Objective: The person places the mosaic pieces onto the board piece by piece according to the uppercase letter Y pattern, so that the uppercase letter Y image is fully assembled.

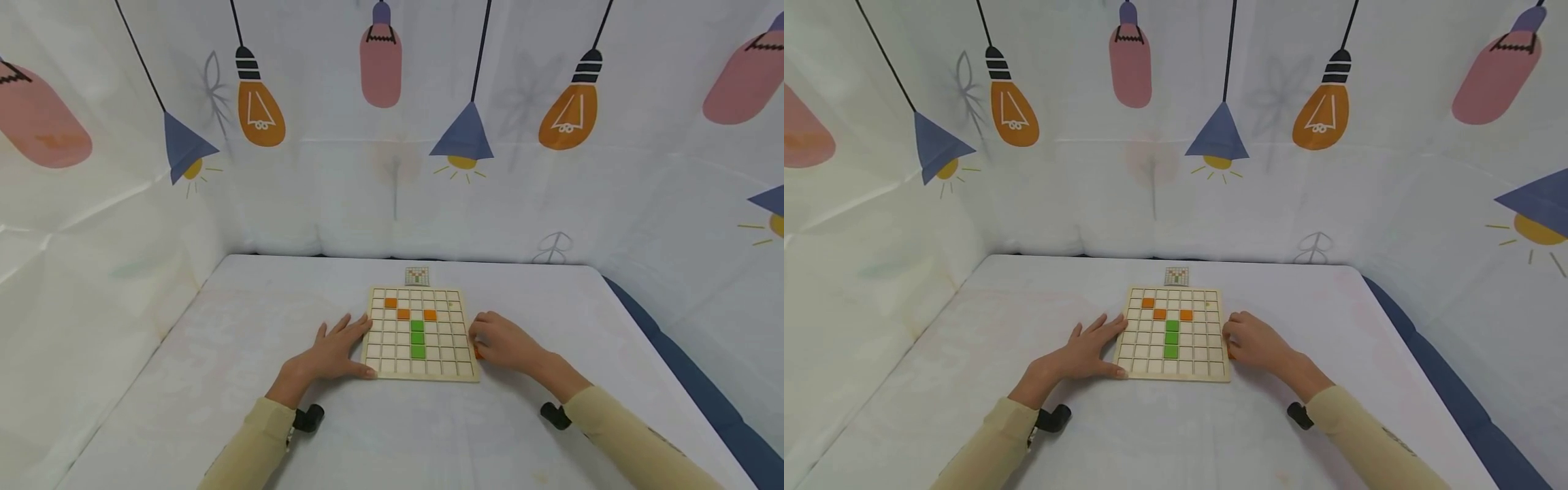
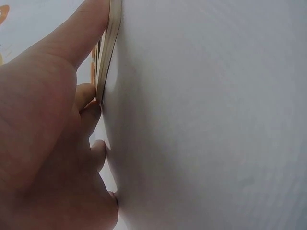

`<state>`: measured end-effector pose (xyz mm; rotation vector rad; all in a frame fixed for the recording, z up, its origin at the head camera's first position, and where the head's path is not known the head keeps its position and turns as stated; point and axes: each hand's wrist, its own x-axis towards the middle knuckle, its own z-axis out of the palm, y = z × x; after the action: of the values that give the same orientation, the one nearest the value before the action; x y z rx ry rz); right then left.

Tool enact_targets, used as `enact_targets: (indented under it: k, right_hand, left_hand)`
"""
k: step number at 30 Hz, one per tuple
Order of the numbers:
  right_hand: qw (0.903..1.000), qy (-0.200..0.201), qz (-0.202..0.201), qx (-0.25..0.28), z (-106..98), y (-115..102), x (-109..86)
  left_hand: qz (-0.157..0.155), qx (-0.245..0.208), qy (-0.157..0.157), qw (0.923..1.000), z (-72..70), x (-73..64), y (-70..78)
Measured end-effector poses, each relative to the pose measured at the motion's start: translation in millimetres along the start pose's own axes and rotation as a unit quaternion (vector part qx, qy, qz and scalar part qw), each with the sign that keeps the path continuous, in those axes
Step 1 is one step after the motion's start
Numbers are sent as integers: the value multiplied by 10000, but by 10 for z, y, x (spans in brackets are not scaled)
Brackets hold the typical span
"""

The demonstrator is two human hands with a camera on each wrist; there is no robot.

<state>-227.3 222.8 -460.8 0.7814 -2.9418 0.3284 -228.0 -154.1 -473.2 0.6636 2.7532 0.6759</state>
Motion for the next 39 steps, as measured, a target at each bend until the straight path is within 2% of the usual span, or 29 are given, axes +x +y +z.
enact_targets:
  k: [5,15,25,39]
  right_hand:
    - [10000,44,-20,45,-5,6,-60]
    - [9986,203,-462,126,5,43,-163]
    - [9984,129,-523,187,-2,8,-206]
    - [9986,259,-449,105,50,1,-232]
  left_hand:
    - [15,-31,-11,10000,2,0,-4]
    - [9,-54,-10,10000,-27,-10,7]
    - [62,-59,-41,10000,-22,-11,4]
    - [54,-53,-50,10000,-30,-16,9]
